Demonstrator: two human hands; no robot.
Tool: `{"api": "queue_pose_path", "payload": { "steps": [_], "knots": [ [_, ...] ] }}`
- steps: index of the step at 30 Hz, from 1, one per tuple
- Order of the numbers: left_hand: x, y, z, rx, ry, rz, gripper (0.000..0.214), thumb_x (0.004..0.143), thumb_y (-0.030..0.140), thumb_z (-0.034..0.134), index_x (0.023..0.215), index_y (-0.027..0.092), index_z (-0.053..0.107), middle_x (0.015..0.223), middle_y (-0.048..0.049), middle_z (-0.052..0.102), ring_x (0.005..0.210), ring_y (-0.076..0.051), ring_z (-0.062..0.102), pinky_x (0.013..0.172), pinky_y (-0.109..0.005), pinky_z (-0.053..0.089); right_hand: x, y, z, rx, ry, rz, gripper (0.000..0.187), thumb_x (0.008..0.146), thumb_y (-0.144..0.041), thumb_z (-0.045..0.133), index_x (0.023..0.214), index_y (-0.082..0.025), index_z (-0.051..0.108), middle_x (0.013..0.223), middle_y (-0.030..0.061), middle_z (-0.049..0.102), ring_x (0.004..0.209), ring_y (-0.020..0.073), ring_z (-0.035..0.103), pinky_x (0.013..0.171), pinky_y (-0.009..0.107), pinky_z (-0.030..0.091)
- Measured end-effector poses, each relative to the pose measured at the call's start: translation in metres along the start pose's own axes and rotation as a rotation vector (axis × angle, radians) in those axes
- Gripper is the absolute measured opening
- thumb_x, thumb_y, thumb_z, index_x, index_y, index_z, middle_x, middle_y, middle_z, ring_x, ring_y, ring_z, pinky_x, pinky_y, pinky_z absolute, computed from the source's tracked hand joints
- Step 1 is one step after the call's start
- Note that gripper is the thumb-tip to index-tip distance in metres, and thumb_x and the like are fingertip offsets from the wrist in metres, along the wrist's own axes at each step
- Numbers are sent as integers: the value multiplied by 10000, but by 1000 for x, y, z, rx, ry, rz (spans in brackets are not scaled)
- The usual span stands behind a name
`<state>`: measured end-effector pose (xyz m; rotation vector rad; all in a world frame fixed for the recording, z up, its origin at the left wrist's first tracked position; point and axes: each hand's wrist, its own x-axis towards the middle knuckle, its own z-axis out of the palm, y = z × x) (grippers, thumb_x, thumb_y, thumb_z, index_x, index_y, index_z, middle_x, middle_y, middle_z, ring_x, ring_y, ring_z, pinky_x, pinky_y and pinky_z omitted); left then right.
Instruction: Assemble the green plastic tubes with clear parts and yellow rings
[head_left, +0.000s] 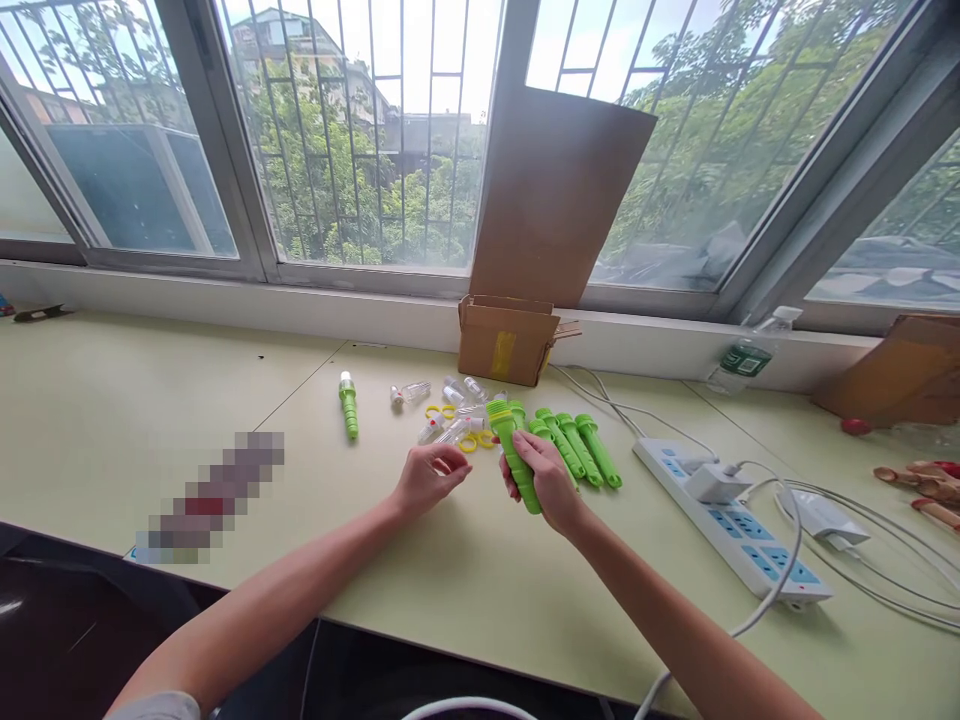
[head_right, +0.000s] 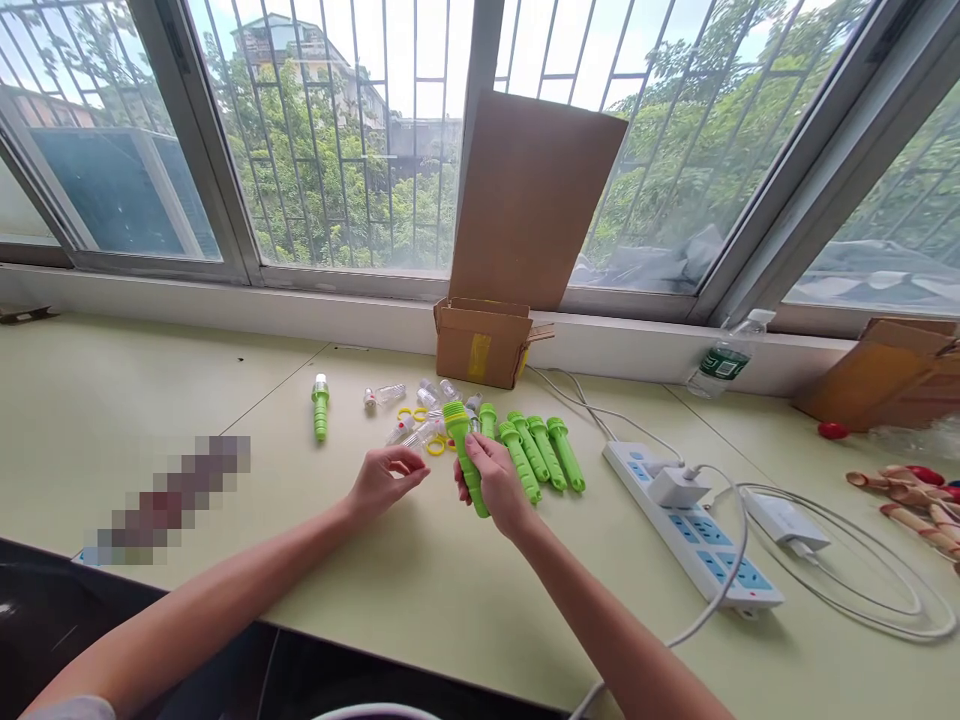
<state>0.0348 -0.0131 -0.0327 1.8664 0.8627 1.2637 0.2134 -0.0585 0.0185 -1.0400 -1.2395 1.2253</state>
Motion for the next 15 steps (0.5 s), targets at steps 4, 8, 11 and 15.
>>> {"api": "queue_pose_path", "payload": {
  "steps": [4, 8, 11, 15],
  "knots": [
    [-1, 1, -1, 38, -12, 35, 176, 789, 306, 603, 714, 148, 579, 654, -3, 612, 583, -82, 561, 543, -196, 496, 9, 14, 1, -101, -31, -42, 328, 892, -479, 423, 731, -196, 464, 626, -17, 559, 392, 98, 491, 361, 226, 366],
    [-2, 3, -1, 89, -54, 77, 181, 807, 272, 562, 675, 149, 543, 612, 9, 569, 552, -69, 521, 531, -186, 469, 11, 26, -10, -339, 45, -159, 350, 904, -483, 400, 701, -202, 450, 632, -16, 544, 414, 99, 495, 395, 235, 371],
    [-4, 1, -1, 124, -101, 116, 174, 806, 241, 547, 660, 151, 520, 596, 14, 550, 540, -64, 502, 536, -188, 462, 7, 26, -21, -579, 69, -272, 328, 925, -442, 380, 713, -204, 459, 592, -20, 522, 435, 105, 488, 451, 242, 381],
    [-5, -1, -1, 156, -166, 153, 136, 794, 219, 546, 678, 158, 507, 610, 12, 550, 549, -70, 508, 536, -191, 462, 2, 23, -27, -842, 85, -419, 284, 938, -388, 352, 784, -200, 499, 632, 12, 566, 514, 137, 524, 526, 259, 405]
  ]
}}
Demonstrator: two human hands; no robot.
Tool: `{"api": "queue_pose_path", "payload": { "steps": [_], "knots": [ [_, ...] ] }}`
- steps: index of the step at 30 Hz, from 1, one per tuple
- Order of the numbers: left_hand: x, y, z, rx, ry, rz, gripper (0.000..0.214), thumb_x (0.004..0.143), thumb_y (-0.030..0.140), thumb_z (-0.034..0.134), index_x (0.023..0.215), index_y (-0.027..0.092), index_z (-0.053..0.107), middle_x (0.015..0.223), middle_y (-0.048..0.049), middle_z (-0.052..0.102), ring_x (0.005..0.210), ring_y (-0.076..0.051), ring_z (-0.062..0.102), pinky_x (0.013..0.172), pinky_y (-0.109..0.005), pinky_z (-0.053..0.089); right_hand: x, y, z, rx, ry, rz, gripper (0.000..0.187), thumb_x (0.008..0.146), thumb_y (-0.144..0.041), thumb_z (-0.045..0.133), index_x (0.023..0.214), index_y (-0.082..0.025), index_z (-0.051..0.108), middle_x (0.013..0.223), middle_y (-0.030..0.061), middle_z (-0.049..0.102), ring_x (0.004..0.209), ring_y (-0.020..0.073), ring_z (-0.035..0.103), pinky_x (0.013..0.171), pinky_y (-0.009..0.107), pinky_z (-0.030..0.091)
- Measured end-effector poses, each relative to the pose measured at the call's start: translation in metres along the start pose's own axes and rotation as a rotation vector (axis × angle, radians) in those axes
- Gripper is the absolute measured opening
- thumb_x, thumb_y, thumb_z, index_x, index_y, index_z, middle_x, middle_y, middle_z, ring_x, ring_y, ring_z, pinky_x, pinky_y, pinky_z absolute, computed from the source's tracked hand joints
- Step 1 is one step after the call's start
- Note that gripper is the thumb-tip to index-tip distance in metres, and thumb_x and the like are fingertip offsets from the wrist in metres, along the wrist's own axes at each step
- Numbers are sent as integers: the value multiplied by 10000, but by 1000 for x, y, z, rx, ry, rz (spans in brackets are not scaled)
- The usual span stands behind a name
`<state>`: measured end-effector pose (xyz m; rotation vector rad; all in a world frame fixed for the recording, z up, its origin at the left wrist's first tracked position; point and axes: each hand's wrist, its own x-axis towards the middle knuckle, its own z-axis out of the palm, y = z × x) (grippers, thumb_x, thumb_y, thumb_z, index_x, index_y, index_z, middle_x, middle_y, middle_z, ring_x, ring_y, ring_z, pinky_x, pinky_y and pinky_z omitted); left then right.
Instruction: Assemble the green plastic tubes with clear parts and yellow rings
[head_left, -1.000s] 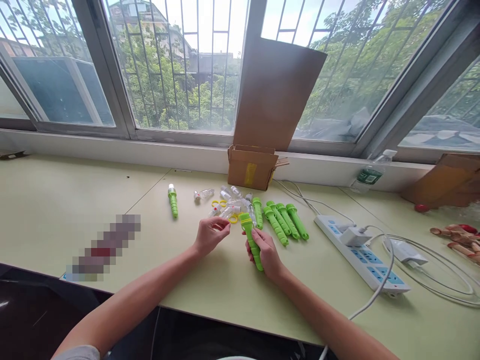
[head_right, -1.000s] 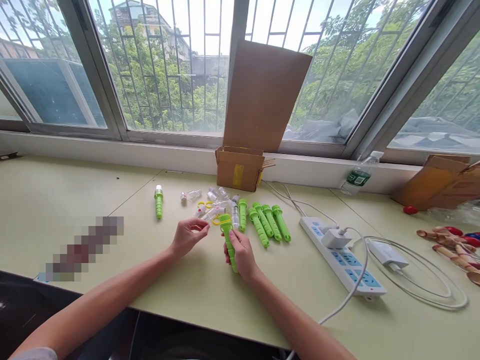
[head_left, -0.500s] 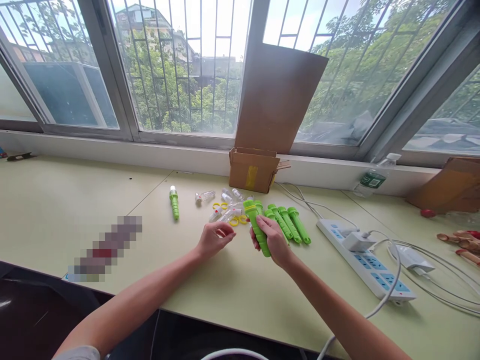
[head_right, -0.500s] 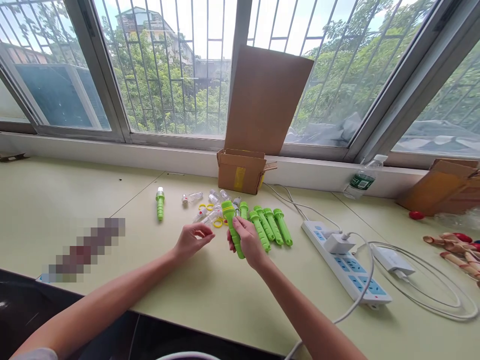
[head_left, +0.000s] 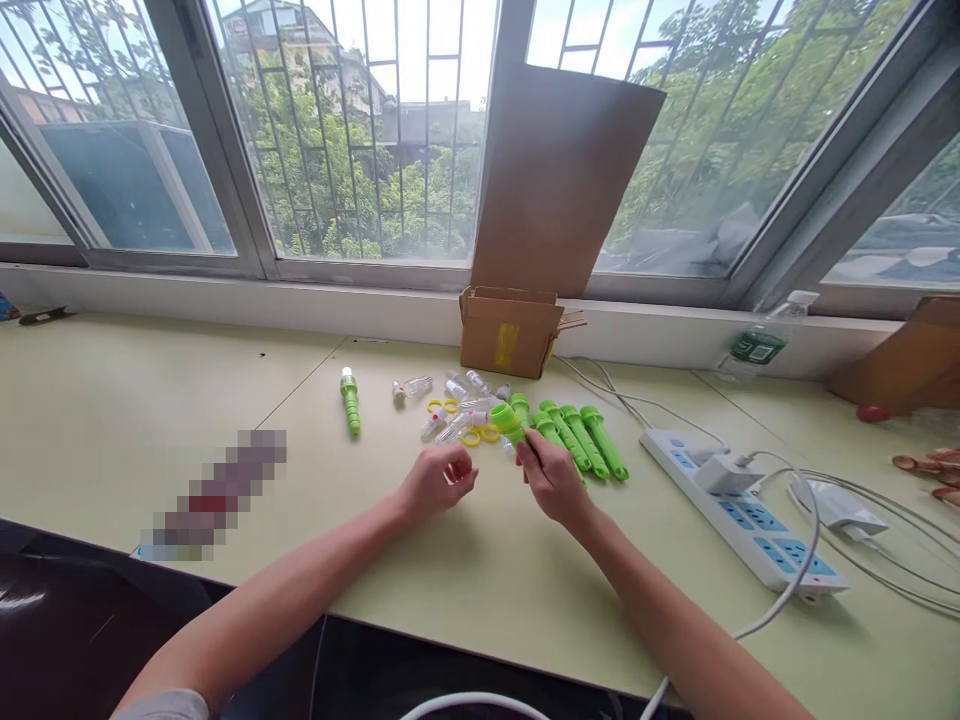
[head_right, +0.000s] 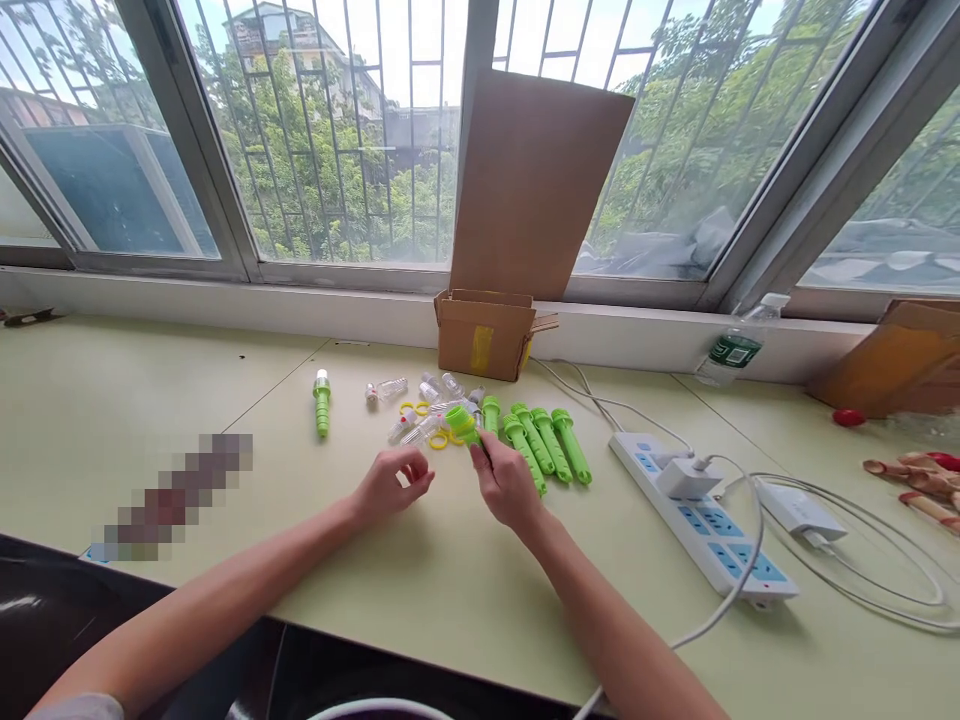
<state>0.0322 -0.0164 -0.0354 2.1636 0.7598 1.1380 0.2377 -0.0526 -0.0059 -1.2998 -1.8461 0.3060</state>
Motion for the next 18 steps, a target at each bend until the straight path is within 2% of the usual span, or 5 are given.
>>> {"api": "queue_pose_path", "payload": {
  "steps": [5, 10, 14, 18],
  "knots": [
    [0, 0, -2, 61, 5, 26, 33, 802, 182, 513, 788, 173, 542, 669, 4, 578, 589, -83, 542, 569, -204, 483, -2, 3, 6, -183, -9, -93, 296, 941, -356, 332, 1008, -174, 555, 805, 79, 656, 666, 196, 602, 604, 290, 443],
    [3, -4, -6, 138, 85, 0, 77, 827, 196, 499, 882, 189, 553, 696, 2, 596, 606, -93, 559, 585, -219, 500, -3, 11, 9, -230, 2, -113, 343, 937, -359, 346, 1132, -160, 548, 885, 102, 689, 771, 229, 641, 692, 320, 484],
    [7, -11, -11, 196, 179, -12, 84, 833, 222, 499, 891, 194, 552, 790, -16, 619, 681, -109, 581, 620, -237, 515, -2, 15, 6, -248, 78, -93, 363, 919, -380, 384, 1164, -169, 549, 1043, 119, 681, 903, 257, 641, 762, 349, 495],
    [11, -17, -17, 282, 213, -55, 99, 841, 237, 492, 910, 200, 551, 877, -34, 610, 774, -134, 588, 640, -252, 519, 0, 17, 7, -310, 184, -7, 402, 890, -393, 422, 1202, -173, 545, 1079, 126, 671, 894, 275, 641, 737, 372, 503]
  ]
}}
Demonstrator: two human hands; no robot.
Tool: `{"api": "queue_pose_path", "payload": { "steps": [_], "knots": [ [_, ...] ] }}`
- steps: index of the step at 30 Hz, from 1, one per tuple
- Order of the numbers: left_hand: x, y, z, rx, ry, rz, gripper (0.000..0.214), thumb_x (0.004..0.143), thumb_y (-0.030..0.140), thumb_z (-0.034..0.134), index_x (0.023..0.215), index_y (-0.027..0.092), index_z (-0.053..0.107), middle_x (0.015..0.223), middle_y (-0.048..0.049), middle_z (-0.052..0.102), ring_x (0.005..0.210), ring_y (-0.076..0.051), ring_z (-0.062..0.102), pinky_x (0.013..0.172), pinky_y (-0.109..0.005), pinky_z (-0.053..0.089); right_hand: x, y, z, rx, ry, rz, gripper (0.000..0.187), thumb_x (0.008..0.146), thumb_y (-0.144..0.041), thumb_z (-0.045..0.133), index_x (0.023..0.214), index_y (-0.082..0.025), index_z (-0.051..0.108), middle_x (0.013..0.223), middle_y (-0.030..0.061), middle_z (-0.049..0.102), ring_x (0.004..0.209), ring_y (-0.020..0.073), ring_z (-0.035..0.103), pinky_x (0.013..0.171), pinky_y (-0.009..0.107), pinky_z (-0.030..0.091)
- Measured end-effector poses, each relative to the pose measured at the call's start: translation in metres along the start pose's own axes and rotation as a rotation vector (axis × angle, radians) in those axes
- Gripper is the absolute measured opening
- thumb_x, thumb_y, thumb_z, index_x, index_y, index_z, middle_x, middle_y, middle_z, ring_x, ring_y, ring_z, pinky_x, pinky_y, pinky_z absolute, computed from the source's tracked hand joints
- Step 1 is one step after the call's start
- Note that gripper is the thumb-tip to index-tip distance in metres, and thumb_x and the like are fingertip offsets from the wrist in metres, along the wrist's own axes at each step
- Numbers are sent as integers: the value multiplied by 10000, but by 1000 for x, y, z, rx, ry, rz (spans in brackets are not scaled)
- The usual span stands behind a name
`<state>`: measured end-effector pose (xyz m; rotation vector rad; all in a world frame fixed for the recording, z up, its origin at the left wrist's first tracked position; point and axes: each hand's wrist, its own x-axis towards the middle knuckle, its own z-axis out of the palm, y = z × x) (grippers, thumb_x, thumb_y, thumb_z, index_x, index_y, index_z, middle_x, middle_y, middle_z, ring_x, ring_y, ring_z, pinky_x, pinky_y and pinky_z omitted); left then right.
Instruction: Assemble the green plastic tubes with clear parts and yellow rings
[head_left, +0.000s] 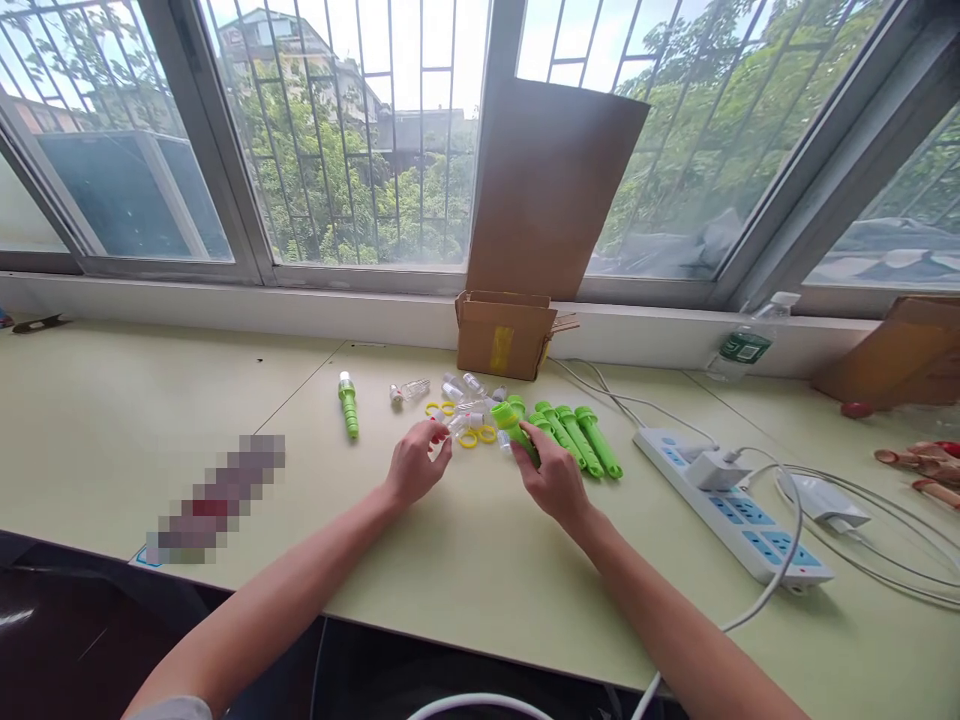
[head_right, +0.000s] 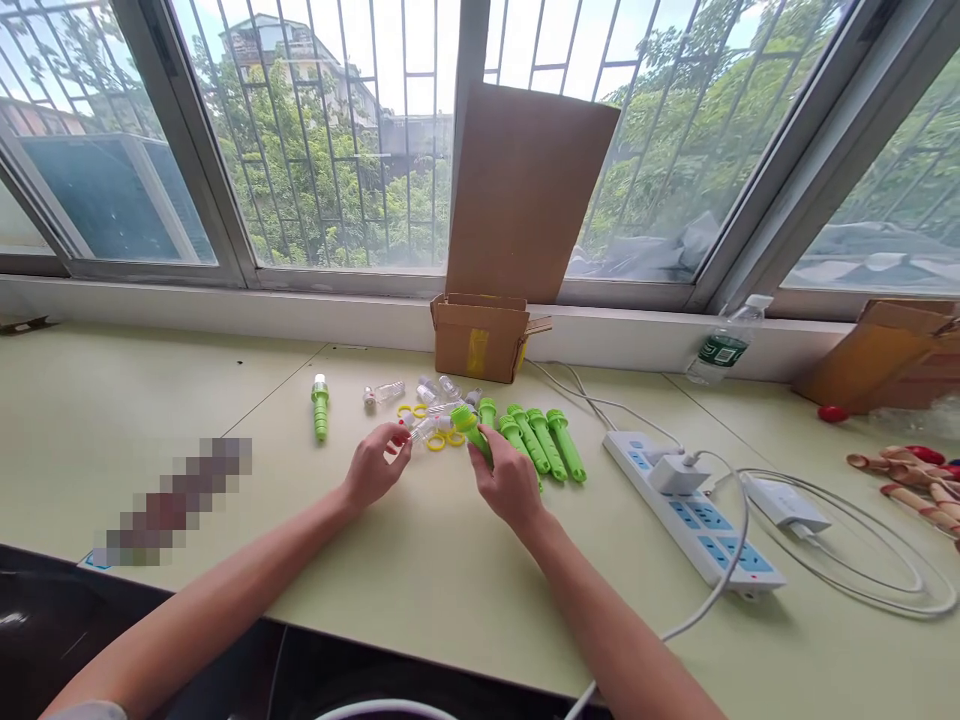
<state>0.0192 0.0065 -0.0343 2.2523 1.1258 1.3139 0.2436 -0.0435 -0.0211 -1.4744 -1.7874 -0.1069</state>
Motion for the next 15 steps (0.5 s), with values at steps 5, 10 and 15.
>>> {"api": "queue_pose_path", "payload": {
  "steps": [5, 10, 15],
  "knots": [
    [1, -4, 0, 161, -21, -24, 133, 844, 256, 509, 960, 220, 565, 996, -53, 568, 964, -191, 554, 763, -317, 517, 1, 2, 3, -35, 111, 56, 430, 858, -398, 460, 1203, -161, 555, 1083, 126, 664, 895, 271, 635, 775, 383, 497],
    [-1, -5, 3, 259, -89, -7, 138, 807, 263, 574, 935, 227, 614, 1103, -71, 519, 1087, -241, 480, 932, -400, 447, 1, 3, 5, -23, 125, 67, 420, 860, -401, 458, 1174, -147, 575, 1095, 137, 657, 935, 273, 627, 821, 385, 487],
    [-2, -7, 4, 297, -134, -13, 160, 816, 284, 571, 958, 244, 632, 1164, -79, 496, 1131, -263, 446, 958, -443, 412, -1, 1, 8, -12, 87, 59, 407, 863, -404, 452, 1151, -150, 585, 1091, 133, 659, 935, 274, 628, 812, 388, 492]
  ]
}}
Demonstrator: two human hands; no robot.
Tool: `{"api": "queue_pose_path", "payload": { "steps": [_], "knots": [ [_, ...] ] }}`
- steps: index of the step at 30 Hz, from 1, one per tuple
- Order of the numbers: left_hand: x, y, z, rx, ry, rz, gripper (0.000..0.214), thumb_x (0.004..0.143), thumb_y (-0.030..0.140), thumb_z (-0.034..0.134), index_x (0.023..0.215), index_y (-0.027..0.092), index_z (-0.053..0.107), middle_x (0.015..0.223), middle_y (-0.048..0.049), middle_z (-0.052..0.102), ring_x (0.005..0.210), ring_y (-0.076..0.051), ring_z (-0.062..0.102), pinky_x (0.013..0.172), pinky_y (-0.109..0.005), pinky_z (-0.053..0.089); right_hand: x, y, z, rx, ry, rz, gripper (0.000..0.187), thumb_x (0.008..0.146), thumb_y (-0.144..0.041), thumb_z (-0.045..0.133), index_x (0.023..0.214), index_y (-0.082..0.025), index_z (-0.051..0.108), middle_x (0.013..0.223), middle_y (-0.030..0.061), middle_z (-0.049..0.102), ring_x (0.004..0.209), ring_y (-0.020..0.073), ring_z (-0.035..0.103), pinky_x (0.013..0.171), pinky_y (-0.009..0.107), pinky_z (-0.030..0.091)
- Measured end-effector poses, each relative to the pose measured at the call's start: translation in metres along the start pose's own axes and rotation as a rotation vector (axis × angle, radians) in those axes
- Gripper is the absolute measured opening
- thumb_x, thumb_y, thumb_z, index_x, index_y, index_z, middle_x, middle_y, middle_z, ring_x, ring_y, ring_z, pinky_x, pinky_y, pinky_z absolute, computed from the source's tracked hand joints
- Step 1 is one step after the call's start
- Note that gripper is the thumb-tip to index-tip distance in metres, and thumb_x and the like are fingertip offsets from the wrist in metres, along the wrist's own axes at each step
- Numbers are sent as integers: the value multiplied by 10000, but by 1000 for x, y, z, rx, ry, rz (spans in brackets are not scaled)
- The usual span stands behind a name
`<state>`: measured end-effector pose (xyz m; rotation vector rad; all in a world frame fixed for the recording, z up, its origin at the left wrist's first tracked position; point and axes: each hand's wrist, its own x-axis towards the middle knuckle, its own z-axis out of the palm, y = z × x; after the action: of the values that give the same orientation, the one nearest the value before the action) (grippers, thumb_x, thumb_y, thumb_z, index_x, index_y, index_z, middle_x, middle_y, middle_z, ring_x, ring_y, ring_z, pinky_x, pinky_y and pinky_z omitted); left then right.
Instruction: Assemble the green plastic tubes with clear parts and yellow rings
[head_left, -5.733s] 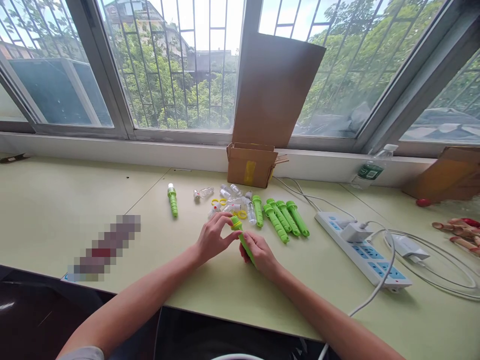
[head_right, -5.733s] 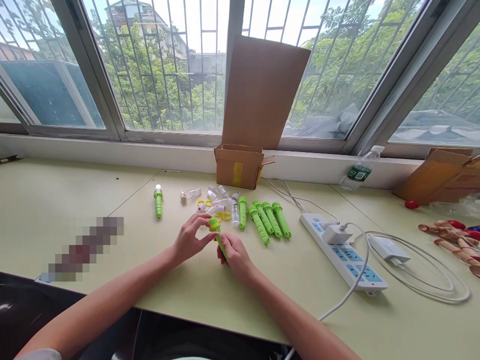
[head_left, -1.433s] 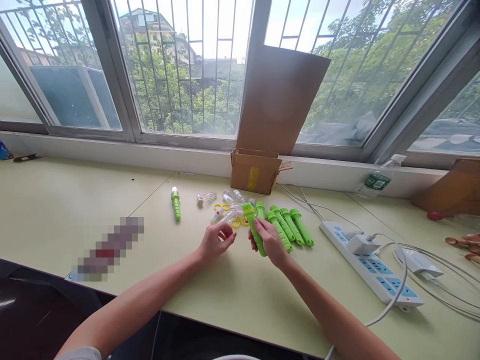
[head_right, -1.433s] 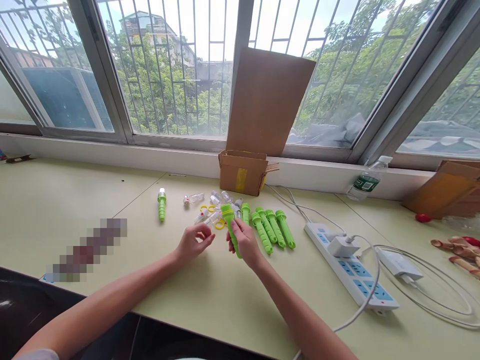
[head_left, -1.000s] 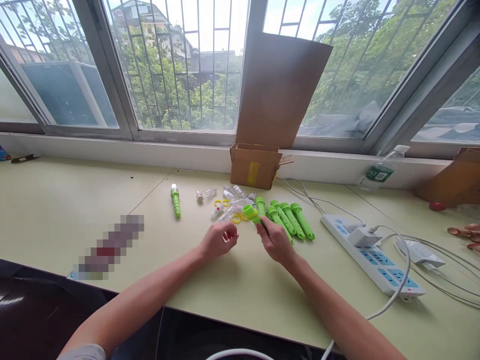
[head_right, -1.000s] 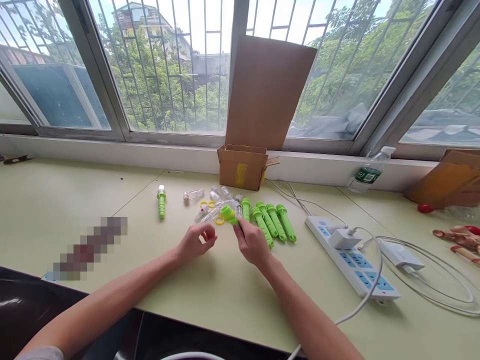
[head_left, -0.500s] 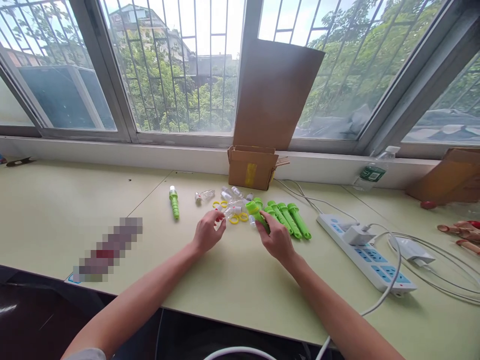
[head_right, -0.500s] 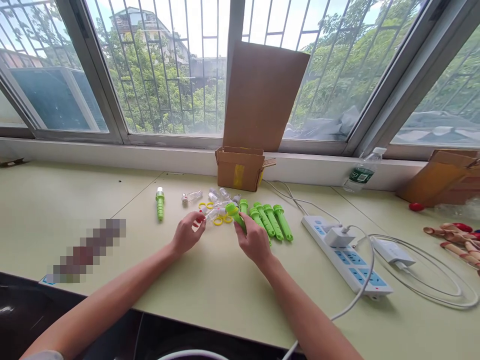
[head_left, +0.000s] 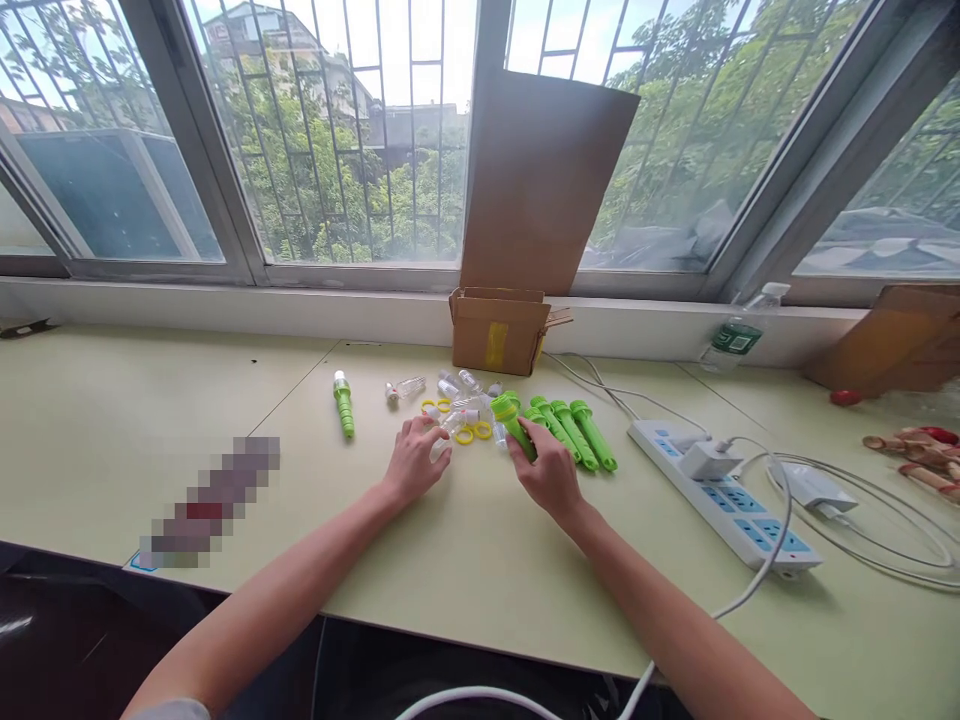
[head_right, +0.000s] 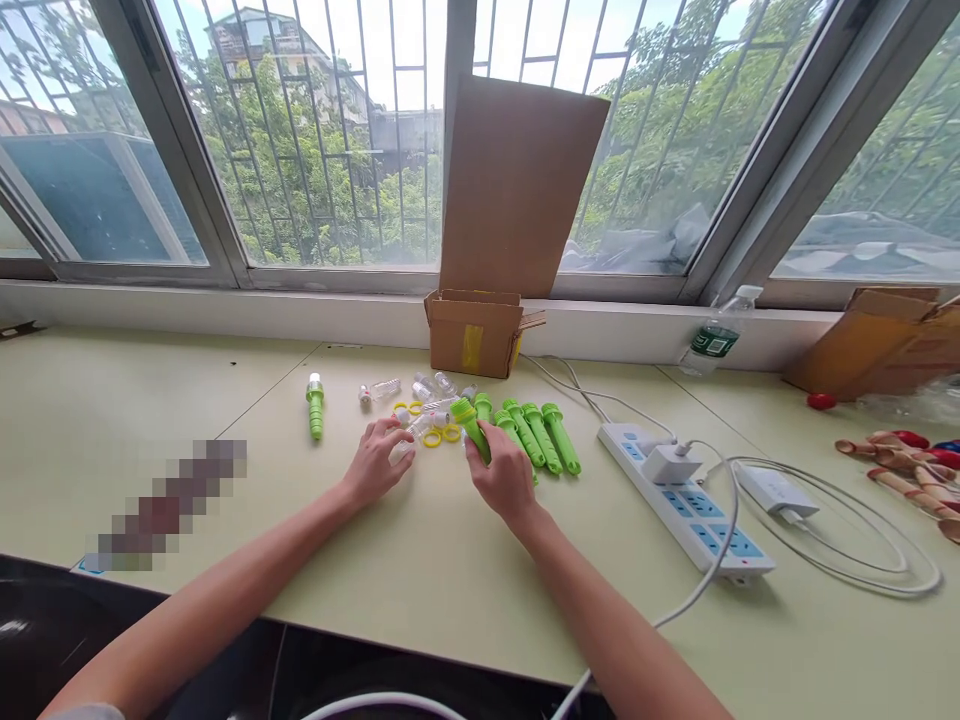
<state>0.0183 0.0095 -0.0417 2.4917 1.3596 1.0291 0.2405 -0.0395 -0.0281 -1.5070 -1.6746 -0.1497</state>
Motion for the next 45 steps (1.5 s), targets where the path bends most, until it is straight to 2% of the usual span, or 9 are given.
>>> {"api": "queue_pose_path", "payload": {
  "steps": [9, 27, 45],
  "knots": [
    [-3, -1, 1, 31, -163, 17, 238, 802, 311, 578, 1034, 288, 625, 1153, -69, 537, 1126, -273, 472, 945, -466, 407, -2, -2, 2, 18, -48, -4, 389, 861, -384, 455, 1149, -157, 586, 1102, 127, 657, 941, 269, 628, 818, 376, 495],
    [-2, 1, -1, 45, -137, 38, 301, 784, 328, 609, 1084, 315, 618, 1042, -58, 567, 1038, -254, 508, 897, -415, 423, -3, -3, 2, 55, -78, 7, 392, 857, -390, 461, 1160, -171, 579, 1086, 117, 666, 930, 266, 634, 821, 378, 495],
    [-3, 2, -4, 109, -210, 86, 379, 847, 330, 516, 1224, 366, 517, 1058, -60, 543, 1043, -257, 492, 888, -427, 419, -4, -4, 3, 55, -87, 3, 372, 860, -379, 464, 1143, -171, 585, 1103, 118, 662, 962, 269, 632, 845, 384, 493]
  ]
}}
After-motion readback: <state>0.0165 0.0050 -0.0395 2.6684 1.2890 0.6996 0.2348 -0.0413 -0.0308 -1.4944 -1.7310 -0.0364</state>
